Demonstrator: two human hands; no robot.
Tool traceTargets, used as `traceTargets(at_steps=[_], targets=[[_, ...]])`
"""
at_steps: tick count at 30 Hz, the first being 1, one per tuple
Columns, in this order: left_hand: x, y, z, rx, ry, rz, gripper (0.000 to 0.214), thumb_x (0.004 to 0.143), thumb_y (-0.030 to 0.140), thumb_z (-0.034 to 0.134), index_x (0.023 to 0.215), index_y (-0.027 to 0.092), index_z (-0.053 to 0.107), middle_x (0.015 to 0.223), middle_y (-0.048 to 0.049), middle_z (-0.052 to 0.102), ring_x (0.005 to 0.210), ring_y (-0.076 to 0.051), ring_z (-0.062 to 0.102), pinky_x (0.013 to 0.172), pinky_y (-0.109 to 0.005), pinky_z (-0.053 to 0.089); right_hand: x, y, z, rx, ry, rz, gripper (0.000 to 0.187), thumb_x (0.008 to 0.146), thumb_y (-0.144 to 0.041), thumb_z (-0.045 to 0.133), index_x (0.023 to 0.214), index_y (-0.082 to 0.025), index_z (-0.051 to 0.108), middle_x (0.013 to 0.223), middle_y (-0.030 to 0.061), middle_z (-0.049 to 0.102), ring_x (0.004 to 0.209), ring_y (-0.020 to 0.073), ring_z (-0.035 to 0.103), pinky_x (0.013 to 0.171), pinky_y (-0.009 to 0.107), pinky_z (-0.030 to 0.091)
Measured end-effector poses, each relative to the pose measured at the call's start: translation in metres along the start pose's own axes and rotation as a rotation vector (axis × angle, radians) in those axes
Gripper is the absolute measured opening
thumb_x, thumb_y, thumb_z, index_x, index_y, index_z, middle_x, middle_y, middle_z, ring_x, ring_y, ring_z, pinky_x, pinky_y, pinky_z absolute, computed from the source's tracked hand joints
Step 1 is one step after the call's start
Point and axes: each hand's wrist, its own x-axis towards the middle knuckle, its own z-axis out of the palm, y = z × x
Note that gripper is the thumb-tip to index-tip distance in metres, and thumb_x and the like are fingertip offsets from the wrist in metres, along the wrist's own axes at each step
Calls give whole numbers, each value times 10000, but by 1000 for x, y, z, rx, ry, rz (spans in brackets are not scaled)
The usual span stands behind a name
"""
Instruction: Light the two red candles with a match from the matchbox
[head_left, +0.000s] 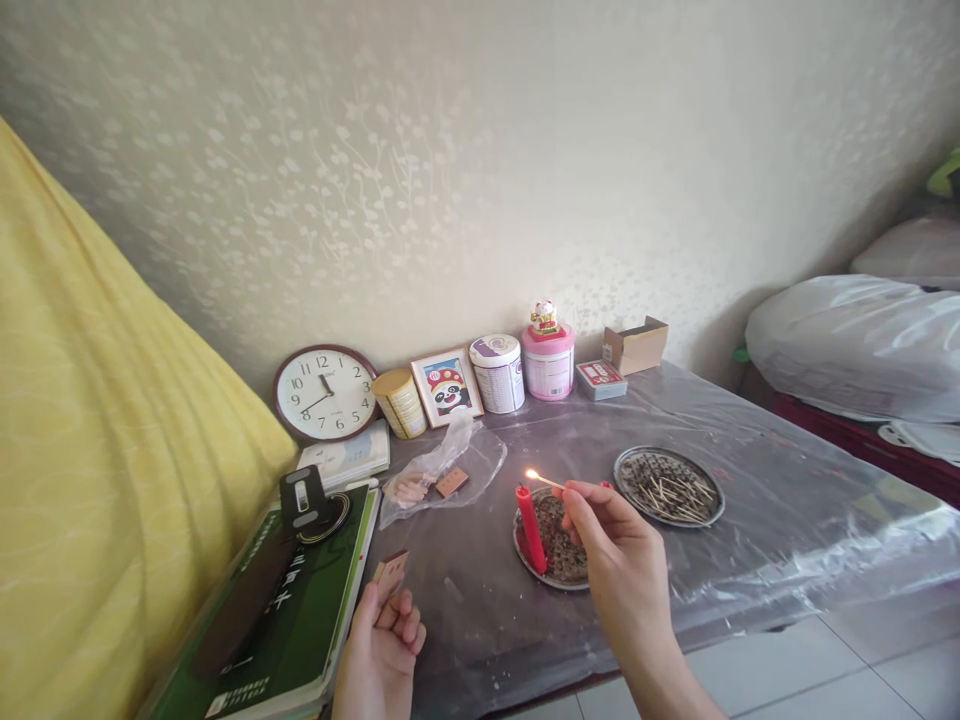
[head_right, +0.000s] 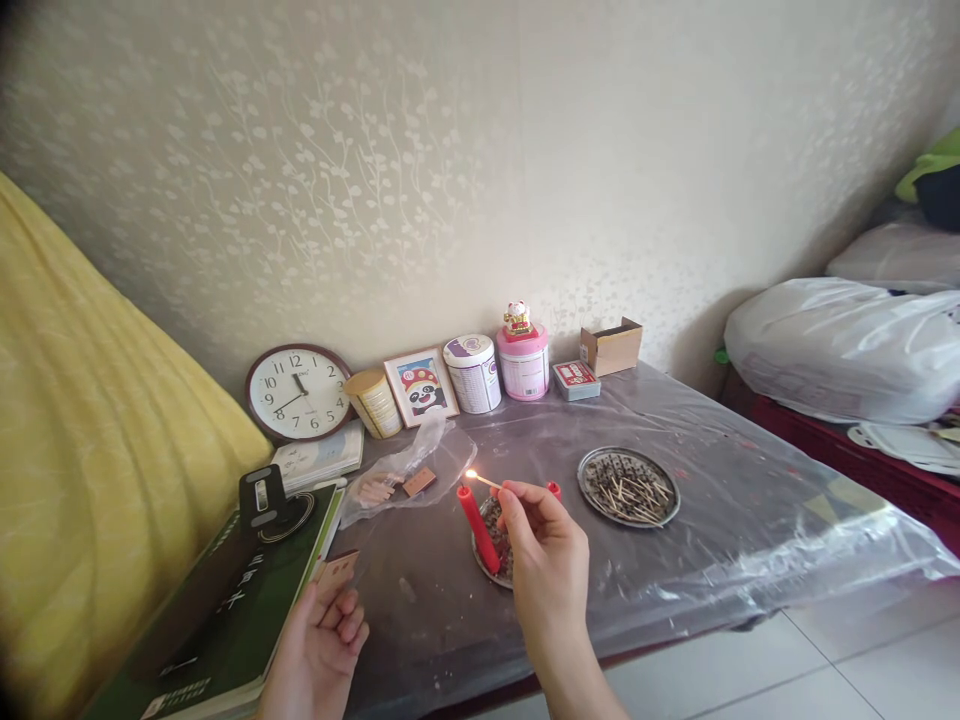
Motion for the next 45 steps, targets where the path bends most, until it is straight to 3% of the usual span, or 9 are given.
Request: traceTargets(at_steps=[19, 32, 45], targets=[[0, 1, 2, -2, 6, -4, 290, 700, 412, 707, 860, 170, 697, 578, 0, 537, 476, -99, 402, 436, -218, 353, -2, 5, 3, -19, -62, 43, 301, 731, -437, 704, 826, -152, 692, 598, 2, 573, 536, 126, 508, 467, 227, 404], [-2, 1, 2, 23, -2, 7, 280, 683, 424, 715, 814, 178, 689, 584, 3, 534, 476, -99, 407, 437, -220, 348, -1, 2, 3, -63, -9, -4, 319, 724, -451, 701, 819, -146, 702, 586, -1, 567, 507, 119, 508, 452, 220, 421], [-3, 2, 4, 0, -13, 9, 298, 725, 394, 691, 904, 156, 707, 583, -4, 534, 482, -97, 394, 432, -214, 351, 0, 6, 5, -20, -77, 81, 286, 743, -435, 696, 838, -166, 682, 603, -13, 564, 548, 114, 478, 480, 219, 379]])
